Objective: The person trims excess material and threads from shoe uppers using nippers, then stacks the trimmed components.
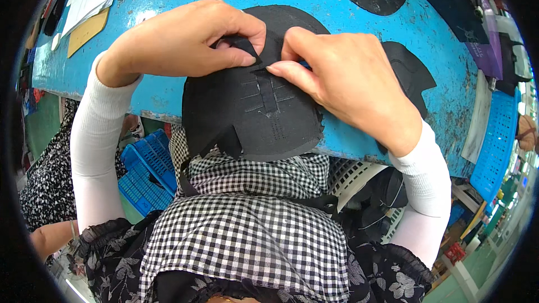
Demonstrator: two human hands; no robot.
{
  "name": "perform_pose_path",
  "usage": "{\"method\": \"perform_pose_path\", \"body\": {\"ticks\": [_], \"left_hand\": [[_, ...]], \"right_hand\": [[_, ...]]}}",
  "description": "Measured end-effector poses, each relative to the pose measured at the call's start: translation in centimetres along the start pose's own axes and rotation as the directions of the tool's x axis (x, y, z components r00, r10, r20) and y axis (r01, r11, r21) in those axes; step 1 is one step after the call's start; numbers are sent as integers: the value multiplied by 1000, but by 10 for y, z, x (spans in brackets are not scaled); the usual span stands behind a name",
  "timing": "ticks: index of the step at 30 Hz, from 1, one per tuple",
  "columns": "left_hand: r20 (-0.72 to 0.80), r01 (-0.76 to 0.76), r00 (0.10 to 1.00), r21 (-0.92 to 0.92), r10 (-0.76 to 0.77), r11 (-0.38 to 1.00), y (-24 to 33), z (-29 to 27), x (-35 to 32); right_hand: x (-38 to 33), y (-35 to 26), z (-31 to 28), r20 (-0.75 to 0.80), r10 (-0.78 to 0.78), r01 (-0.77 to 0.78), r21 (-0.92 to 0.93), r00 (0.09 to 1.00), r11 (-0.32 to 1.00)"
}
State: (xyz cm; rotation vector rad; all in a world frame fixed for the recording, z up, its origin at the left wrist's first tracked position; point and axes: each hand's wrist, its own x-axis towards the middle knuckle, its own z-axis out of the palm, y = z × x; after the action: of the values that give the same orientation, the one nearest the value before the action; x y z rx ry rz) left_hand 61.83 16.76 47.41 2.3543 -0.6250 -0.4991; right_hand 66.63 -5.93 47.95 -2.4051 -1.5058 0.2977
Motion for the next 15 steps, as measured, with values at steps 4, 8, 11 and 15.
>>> {"method": "perform_pose_path", "body": {"ticks": [4, 8, 11, 15], "left_hand": [[-109, 0, 994, -224, -25, 975, -16, 4, -9], [-290, 43, 919, -602, -268, 798, -3, 0, -4], [-342, -150, 925, -728, -164, 669, -12, -16, -14], [-520, -69, 814, -529, -258, 846, -7, -35, -29]], "right_hand": [[-9, -22, -13, -64, 30, -24, 90, 997, 996], [-24, -61, 16, -25, -158, 146, -255, 987, 956], [-29, -80, 36, 21, -65, 68, -414, 998, 908], [-27, -78, 40, -39, -33, 11, -470, 999, 883]]}}
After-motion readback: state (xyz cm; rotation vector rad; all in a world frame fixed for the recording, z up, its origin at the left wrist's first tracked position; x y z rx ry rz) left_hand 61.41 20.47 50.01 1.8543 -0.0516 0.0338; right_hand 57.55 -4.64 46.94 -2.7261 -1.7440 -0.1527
